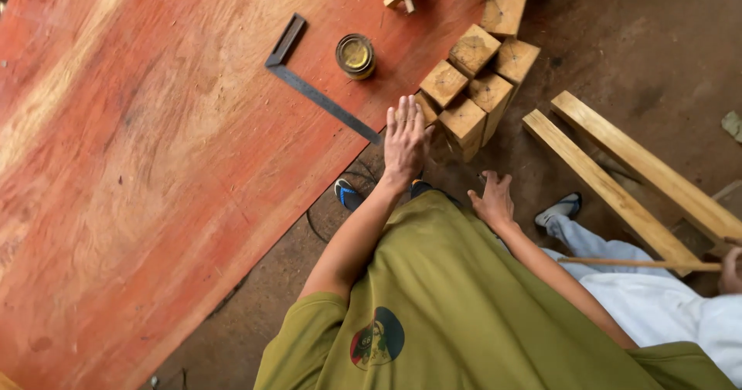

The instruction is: Marking measurements on a wooden table leg using a tape measure and a try square

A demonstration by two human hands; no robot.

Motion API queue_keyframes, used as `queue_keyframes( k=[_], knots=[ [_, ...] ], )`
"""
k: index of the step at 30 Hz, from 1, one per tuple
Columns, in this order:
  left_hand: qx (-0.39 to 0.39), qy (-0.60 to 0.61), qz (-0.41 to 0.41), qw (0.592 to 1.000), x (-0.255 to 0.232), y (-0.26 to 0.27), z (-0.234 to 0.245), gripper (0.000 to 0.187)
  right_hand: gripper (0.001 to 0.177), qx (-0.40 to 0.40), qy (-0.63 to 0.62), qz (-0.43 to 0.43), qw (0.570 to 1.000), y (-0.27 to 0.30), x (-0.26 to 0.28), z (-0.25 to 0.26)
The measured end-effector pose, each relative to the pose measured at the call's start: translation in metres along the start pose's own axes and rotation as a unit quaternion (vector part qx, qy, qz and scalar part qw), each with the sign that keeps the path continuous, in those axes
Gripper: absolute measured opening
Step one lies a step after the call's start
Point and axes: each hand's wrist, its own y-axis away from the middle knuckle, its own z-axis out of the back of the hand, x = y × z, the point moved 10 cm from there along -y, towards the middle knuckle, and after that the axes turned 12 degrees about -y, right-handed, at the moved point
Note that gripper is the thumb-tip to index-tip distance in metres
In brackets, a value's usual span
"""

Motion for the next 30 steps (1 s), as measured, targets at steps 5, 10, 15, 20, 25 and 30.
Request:
queue_keyframes(
  k=[5,10,15,20,25,30],
  knots=[
    [0.17,-0.069,-0.021,0.983,-0.001,-0.009,0.005,0.067,0.037,0.0,0.033,0.085,0.996,0.01,0.032,0.031],
    [0.213,0.042,0.059,0.974,0.053,0.018,-0.001,0.102,0.024,0.006,0.015,0.304,0.952,0.048,0.153,0.072],
    [0.135,0.22,0.277,0.926,0.175,0.08,0.064,0.039,0.033,0.398,-0.041,0.295,0.868,0.087,0.31,0.027],
    [-0.037,0.152,0.316,0.936,0.368,0.211,0.179,0.012,0.05,0.782,-0.095,0.484,0.381,0.376,0.492,0.055],
    [0.021,-0.125,0.362,0.924,0.573,0.398,0.259,0.015,0.058,0.854,-0.106,0.497,0.109,0.557,0.528,0.005],
    [0.159,-0.258,0.498,0.812,0.695,0.542,0.363,0.013,0.039,0.857,-0.044,0.497,0.129,0.611,0.582,-0.105]
  ],
)
